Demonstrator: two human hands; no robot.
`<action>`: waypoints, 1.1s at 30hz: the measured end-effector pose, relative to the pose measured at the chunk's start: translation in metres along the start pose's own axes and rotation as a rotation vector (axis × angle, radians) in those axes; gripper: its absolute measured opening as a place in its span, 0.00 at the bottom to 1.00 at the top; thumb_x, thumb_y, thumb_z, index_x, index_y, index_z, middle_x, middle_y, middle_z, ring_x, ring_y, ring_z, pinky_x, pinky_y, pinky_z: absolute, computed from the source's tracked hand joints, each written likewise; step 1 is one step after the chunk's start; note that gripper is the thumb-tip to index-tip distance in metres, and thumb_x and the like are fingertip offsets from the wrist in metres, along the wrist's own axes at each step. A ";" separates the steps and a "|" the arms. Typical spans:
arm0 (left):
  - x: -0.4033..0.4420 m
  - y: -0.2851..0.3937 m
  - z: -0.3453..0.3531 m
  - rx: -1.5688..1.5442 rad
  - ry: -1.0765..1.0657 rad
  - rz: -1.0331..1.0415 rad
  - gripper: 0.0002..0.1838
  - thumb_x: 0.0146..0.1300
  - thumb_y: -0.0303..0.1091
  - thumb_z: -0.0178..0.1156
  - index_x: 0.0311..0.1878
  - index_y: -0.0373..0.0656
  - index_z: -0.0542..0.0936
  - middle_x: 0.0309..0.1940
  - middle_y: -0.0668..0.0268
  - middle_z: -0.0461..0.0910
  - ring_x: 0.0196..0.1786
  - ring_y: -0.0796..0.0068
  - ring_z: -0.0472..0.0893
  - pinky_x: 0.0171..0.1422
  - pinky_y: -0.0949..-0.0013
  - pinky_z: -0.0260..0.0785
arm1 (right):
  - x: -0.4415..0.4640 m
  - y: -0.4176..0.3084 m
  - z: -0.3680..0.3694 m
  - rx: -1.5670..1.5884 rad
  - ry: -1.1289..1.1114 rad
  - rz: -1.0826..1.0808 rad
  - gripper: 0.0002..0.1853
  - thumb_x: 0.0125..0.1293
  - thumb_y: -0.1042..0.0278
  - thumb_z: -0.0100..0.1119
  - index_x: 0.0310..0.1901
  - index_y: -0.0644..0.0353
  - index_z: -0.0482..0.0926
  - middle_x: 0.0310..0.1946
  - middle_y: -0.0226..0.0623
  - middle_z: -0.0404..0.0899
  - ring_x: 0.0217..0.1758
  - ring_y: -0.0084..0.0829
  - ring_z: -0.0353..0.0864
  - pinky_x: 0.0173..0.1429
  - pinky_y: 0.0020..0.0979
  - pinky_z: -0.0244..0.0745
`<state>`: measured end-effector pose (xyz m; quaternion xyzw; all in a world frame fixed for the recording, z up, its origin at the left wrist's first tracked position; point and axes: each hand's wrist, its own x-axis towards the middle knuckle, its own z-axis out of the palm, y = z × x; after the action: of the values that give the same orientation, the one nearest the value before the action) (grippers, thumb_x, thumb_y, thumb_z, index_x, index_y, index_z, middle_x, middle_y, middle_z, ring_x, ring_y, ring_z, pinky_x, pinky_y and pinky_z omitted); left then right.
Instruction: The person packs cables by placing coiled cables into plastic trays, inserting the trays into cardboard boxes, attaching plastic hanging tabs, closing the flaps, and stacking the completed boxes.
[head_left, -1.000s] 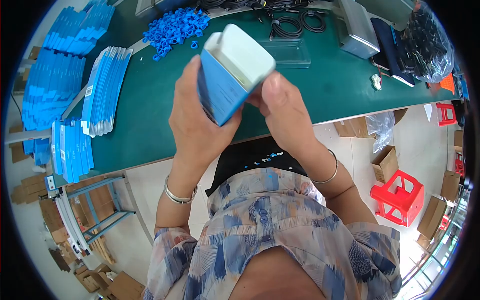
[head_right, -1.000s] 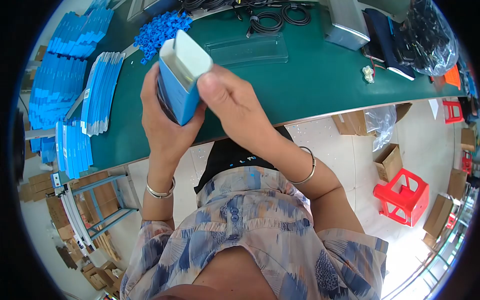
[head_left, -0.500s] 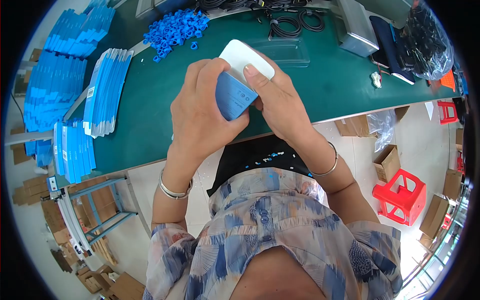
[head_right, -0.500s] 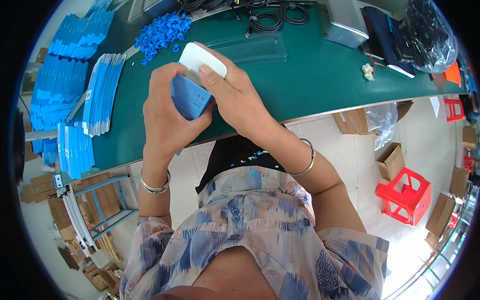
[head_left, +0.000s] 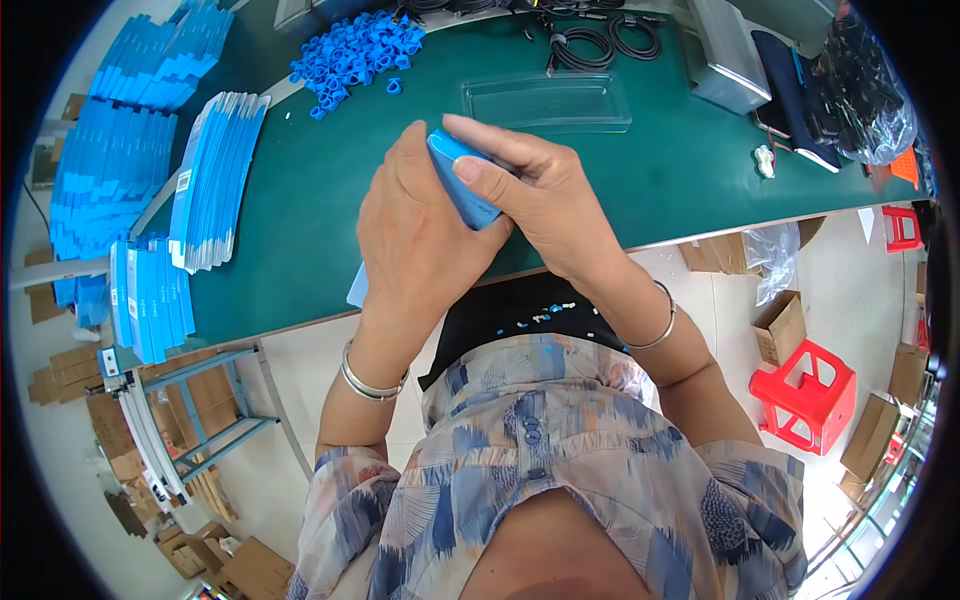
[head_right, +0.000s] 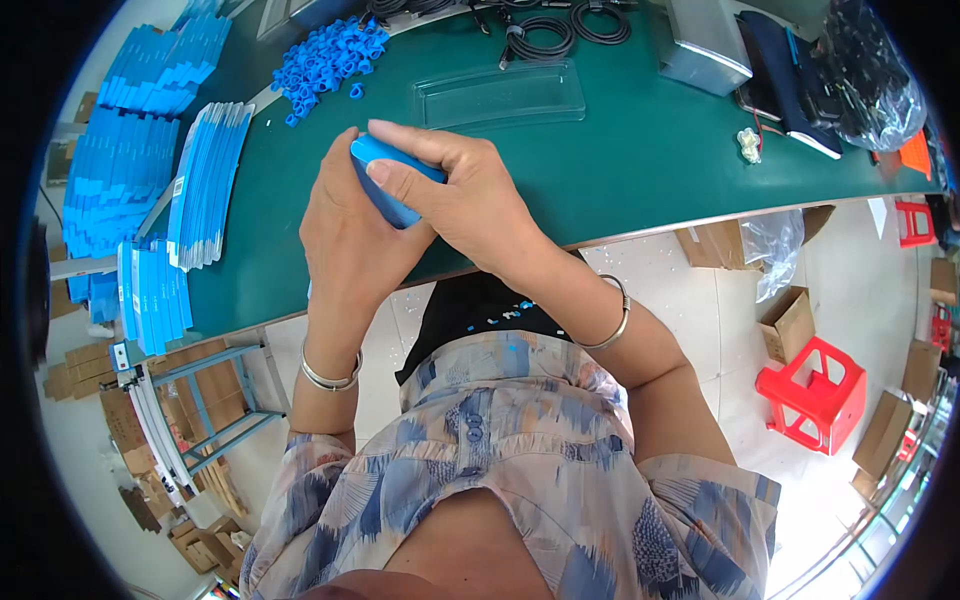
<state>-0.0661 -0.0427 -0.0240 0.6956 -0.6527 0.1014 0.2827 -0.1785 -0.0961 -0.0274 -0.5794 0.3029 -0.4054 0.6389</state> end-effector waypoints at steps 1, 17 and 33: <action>0.000 0.000 0.000 0.022 -0.004 -0.038 0.38 0.42 0.38 0.72 0.56 0.31 0.67 0.43 0.52 0.77 0.37 0.61 0.80 0.37 0.69 0.74 | 0.001 0.000 0.002 0.096 -0.011 0.021 0.17 0.64 0.66 0.61 0.54 0.58 0.80 0.49 0.39 0.82 0.44 0.23 0.77 0.50 0.20 0.74; -0.006 -0.006 -0.001 -0.041 -0.029 0.004 0.40 0.42 0.38 0.72 0.58 0.31 0.66 0.45 0.52 0.78 0.38 0.59 0.81 0.40 0.67 0.74 | 0.009 -0.001 -0.005 0.102 0.004 0.175 0.15 0.66 0.68 0.60 0.53 0.60 0.81 0.45 0.36 0.83 0.40 0.20 0.76 0.48 0.18 0.73; 0.004 -0.021 -0.008 -0.266 -0.111 -0.076 0.51 0.45 0.43 0.72 0.69 0.35 0.57 0.51 0.50 0.76 0.46 0.57 0.81 0.44 0.65 0.75 | -0.010 0.013 0.005 -0.276 -0.094 -0.260 0.25 0.60 0.67 0.64 0.57 0.69 0.73 0.57 0.56 0.74 0.46 0.39 0.82 0.46 0.30 0.79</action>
<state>-0.0437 -0.0419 -0.0207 0.6808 -0.6481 -0.0353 0.3394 -0.1767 -0.0854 -0.0407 -0.7141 0.2481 -0.4116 0.5090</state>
